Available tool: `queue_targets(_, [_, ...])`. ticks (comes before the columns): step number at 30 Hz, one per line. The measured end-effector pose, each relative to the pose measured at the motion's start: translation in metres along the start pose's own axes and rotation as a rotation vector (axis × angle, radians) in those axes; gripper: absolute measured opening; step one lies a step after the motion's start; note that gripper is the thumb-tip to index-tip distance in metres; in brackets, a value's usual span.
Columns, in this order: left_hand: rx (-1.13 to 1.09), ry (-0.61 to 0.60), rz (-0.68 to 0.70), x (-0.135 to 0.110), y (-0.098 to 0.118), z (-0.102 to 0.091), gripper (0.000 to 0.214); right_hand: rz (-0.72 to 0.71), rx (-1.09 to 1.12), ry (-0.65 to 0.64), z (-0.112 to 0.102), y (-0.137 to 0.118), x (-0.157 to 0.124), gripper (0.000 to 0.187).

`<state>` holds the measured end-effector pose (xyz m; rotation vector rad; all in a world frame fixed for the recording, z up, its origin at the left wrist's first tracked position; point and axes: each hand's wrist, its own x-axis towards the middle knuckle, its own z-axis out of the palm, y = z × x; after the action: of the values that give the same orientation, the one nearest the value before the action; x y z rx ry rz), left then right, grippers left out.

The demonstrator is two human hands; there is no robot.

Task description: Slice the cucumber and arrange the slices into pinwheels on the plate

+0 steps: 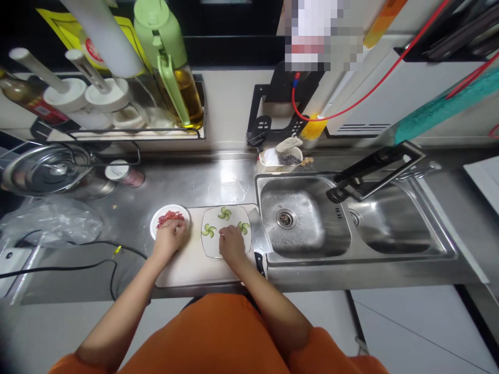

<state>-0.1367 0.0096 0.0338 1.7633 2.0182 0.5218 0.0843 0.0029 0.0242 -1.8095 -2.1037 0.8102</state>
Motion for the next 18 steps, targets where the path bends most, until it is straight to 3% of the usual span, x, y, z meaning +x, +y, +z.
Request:
queue_targets(5, [0.138, 0.086, -0.156, -0.019, -0.039, -0.021, 0.021, -0.033, -0.011, 0.062, -0.013, 0.024, -0.025, 0.021])
queue_targets(9, [0.239, 0.117, -0.240, -0.031, -0.060, -0.023, 0.027, -0.006, -0.043, 0.102, -0.014, 0.039, -0.042, 0.021])
queue_targets(13, [0.259, 0.139, -0.266, -0.028, -0.064, -0.016, 0.031, -0.033, -0.057, 0.127, -0.010, 0.046, -0.049, 0.022])
queue_targets(18, [0.252, 0.115, -0.253, -0.014, -0.054, -0.009, 0.029, -0.062, -0.060, 0.144, -0.008, 0.044, -0.050, 0.021])
